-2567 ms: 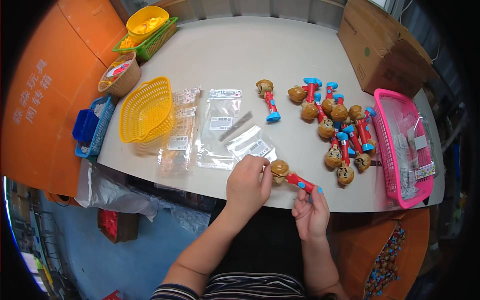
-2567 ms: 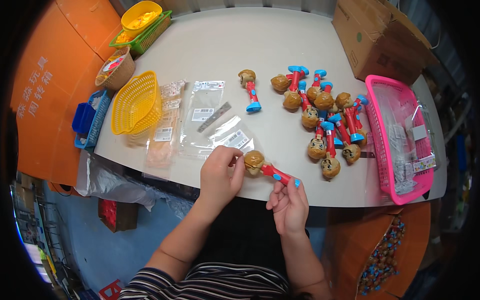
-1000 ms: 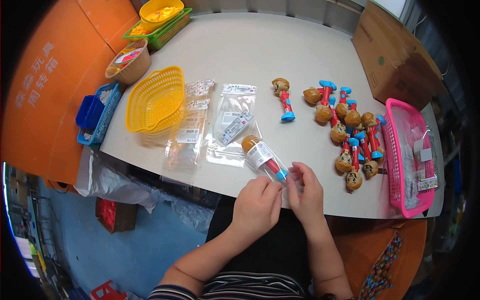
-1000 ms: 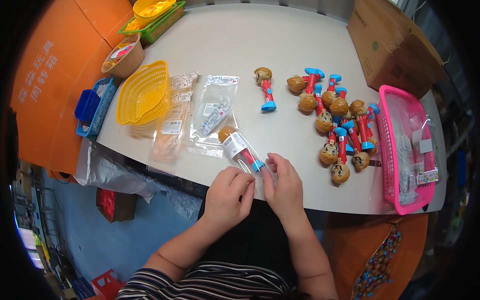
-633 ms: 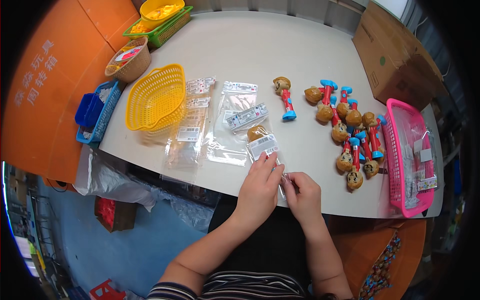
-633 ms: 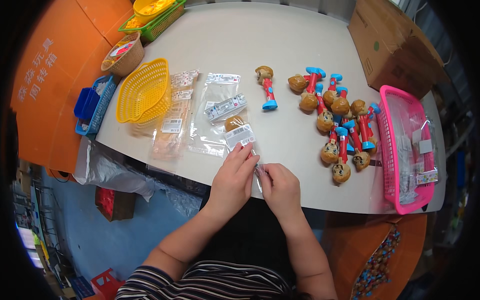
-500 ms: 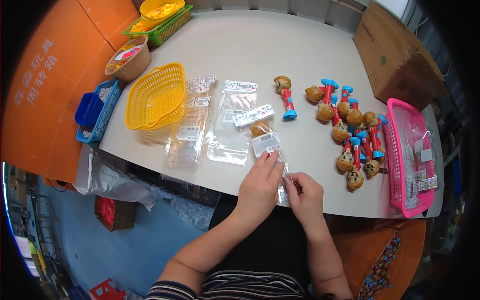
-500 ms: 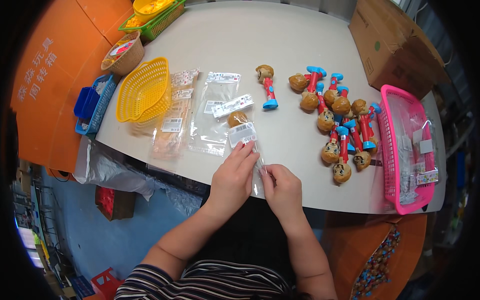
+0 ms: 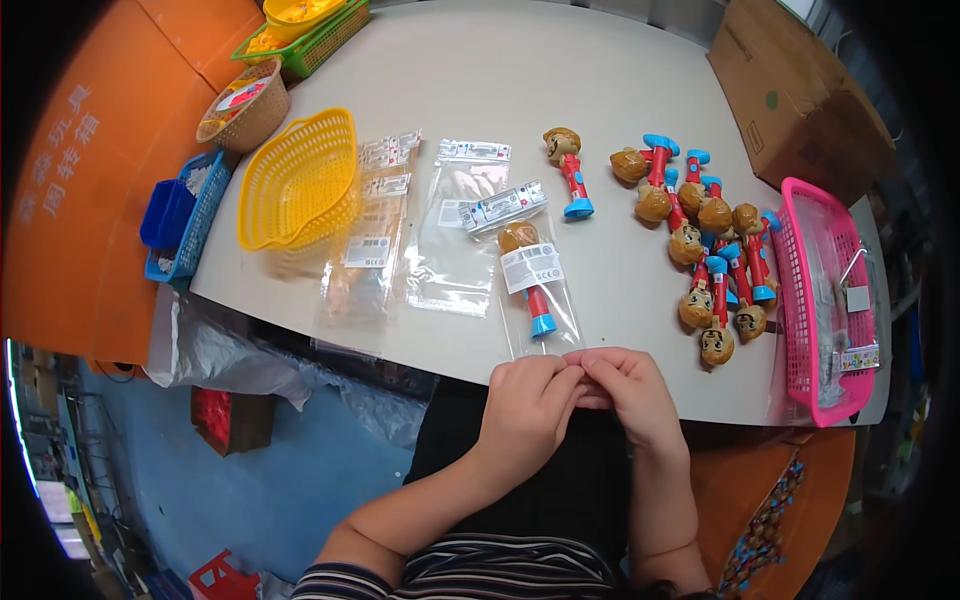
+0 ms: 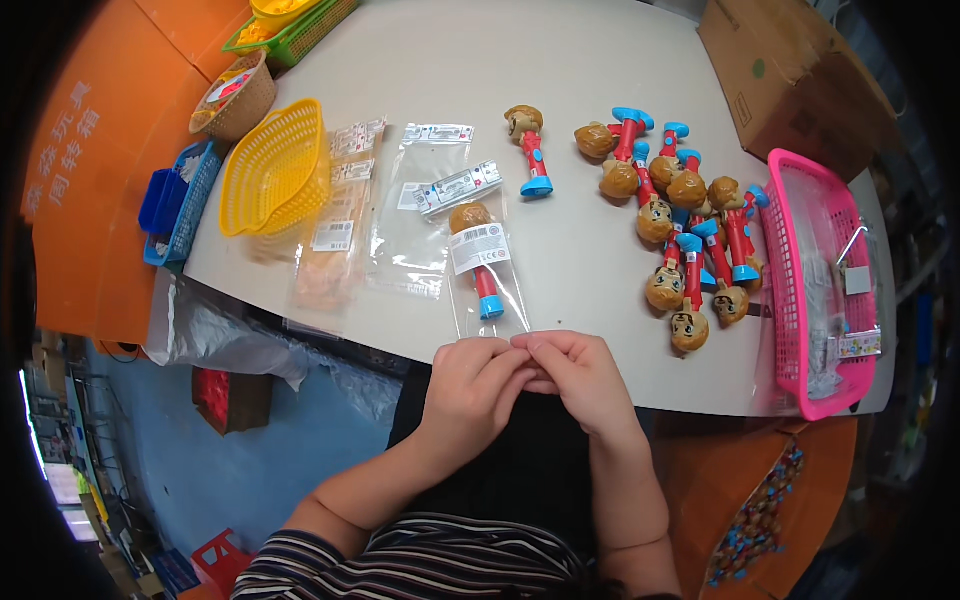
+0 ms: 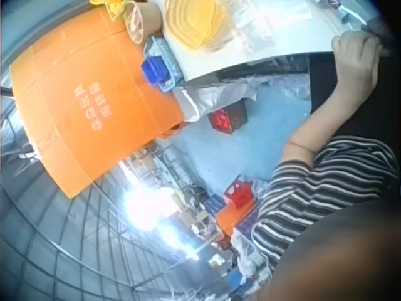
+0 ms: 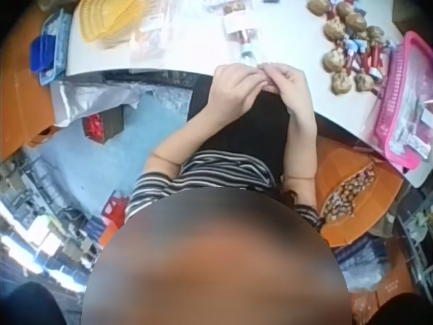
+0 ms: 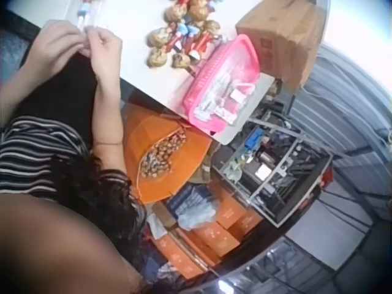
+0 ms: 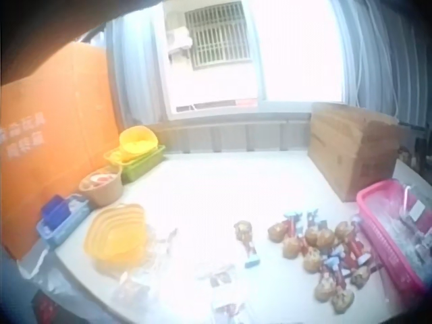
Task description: Assembling toy doll heads into capsules and packaging them into plastic bags.
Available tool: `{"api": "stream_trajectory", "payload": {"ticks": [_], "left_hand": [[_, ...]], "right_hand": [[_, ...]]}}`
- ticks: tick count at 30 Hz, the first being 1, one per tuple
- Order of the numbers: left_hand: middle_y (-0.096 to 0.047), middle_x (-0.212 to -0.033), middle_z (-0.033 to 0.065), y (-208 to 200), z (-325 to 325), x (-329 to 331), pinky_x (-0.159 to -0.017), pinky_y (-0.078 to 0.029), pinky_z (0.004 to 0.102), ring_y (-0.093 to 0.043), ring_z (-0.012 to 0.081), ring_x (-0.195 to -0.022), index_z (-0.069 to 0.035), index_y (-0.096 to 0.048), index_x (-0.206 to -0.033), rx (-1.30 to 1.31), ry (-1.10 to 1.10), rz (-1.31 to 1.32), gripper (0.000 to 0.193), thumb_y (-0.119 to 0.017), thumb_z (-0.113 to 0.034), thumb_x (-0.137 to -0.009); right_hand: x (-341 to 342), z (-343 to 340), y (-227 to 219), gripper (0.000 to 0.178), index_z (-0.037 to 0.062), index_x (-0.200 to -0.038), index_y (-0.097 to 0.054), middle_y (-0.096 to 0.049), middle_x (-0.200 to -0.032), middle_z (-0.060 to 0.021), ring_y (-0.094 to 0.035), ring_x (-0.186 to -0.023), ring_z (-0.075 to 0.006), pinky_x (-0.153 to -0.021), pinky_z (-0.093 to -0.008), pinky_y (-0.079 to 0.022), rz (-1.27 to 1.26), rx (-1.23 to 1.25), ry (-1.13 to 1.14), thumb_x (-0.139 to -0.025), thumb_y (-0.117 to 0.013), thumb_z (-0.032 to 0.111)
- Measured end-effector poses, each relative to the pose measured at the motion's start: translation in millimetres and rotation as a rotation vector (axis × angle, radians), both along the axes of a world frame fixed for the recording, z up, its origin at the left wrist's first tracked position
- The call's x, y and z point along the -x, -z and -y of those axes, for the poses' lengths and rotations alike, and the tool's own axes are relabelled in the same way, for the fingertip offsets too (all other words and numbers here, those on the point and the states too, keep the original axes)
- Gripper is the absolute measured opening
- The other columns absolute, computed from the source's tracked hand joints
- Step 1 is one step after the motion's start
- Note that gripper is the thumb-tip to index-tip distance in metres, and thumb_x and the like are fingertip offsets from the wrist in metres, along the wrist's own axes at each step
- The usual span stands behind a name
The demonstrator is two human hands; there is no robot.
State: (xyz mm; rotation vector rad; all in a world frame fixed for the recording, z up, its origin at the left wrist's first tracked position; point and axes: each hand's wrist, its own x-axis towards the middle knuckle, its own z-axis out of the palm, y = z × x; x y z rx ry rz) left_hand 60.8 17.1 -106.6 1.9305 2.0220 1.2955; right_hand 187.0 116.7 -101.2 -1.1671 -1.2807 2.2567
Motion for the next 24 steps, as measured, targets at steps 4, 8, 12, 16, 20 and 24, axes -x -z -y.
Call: {"api": "stream_trajectory", "payload": {"ticks": [4,8,12,16,20,24], "left_hand": [[-0.059,-0.086,0.0070,2,-1,-5,-0.070,-0.042,0.0368,-0.058,0.0249,-0.080,-0.004,-0.064,-0.093,0.017,-0.056,0.049,0.016,-0.068,-0.007,-0.078],[-0.057,-0.084,0.0075,2,-2,-5,-0.069,-0.042,0.0367,-0.057,0.0266,-0.079,-0.004,-0.062,-0.092,0.007,-0.050,0.072,0.014,-0.066,-0.006,-0.078],[-0.058,-0.085,0.0105,1,-4,-5,-0.070,-0.043,0.0385,-0.056,0.0303,-0.079,-0.003,-0.061,-0.087,0.093,-0.010,0.108,0.014,-0.067,0.000,-0.076],[-0.057,-0.085,0.0119,3,-3,2,-0.072,-0.045,0.0388,-0.055,0.0320,-0.081,-0.002,-0.059,-0.086,0.051,0.056,0.150,0.013,-0.067,0.001,-0.076],[-0.058,-0.085,0.0117,-1,4,14,-0.073,-0.046,0.0384,-0.055,0.0317,-0.081,-0.002,-0.058,-0.086,0.047,0.093,0.148,0.014,-0.067,0.001,-0.076],[-0.060,-0.086,0.0111,1,12,20,-0.073,-0.047,0.0375,-0.057,0.0312,-0.082,-0.002,-0.060,-0.086,0.052,0.170,0.192,0.016,-0.070,0.000,-0.074]], "right_hand": [[-2,2,1,0.028,-0.0040,-0.108,-0.067,-0.070,-0.090,-0.0082,-0.068,-0.077,-0.0119,-0.070,-0.0225,-0.056,0.012,-0.032,-0.014,-0.098,-0.052,0.017],[-2,2,1,0.027,-0.0039,-0.108,-0.067,-0.070,-0.090,-0.0081,-0.068,-0.078,-0.0122,-0.072,-0.0228,-0.056,-0.008,0.005,-0.018,-0.098,-0.052,0.016],[-2,4,5,0.026,-0.0038,-0.106,-0.067,-0.070,-0.090,-0.0086,-0.068,-0.077,-0.0128,-0.070,-0.0226,-0.057,-0.016,-0.004,0.011,-0.097,-0.052,0.015],[0,5,1,0.025,-0.0038,-0.102,-0.067,-0.070,-0.089,-0.0091,-0.068,-0.077,-0.0133,-0.069,-0.0226,-0.057,-0.009,-0.007,0.040,-0.097,-0.052,0.015],[4,7,6,0.022,-0.0046,-0.099,-0.066,-0.069,-0.088,-0.0098,-0.068,-0.078,-0.0141,-0.070,-0.0228,-0.057,-0.008,-0.005,0.091,-0.097,-0.053,0.013],[5,5,3,0.021,-0.0053,-0.099,-0.065,-0.069,-0.089,-0.0107,-0.068,-0.079,-0.0142,-0.071,-0.0228,-0.058,0.010,-0.038,0.094,-0.097,-0.054,0.012]]}}
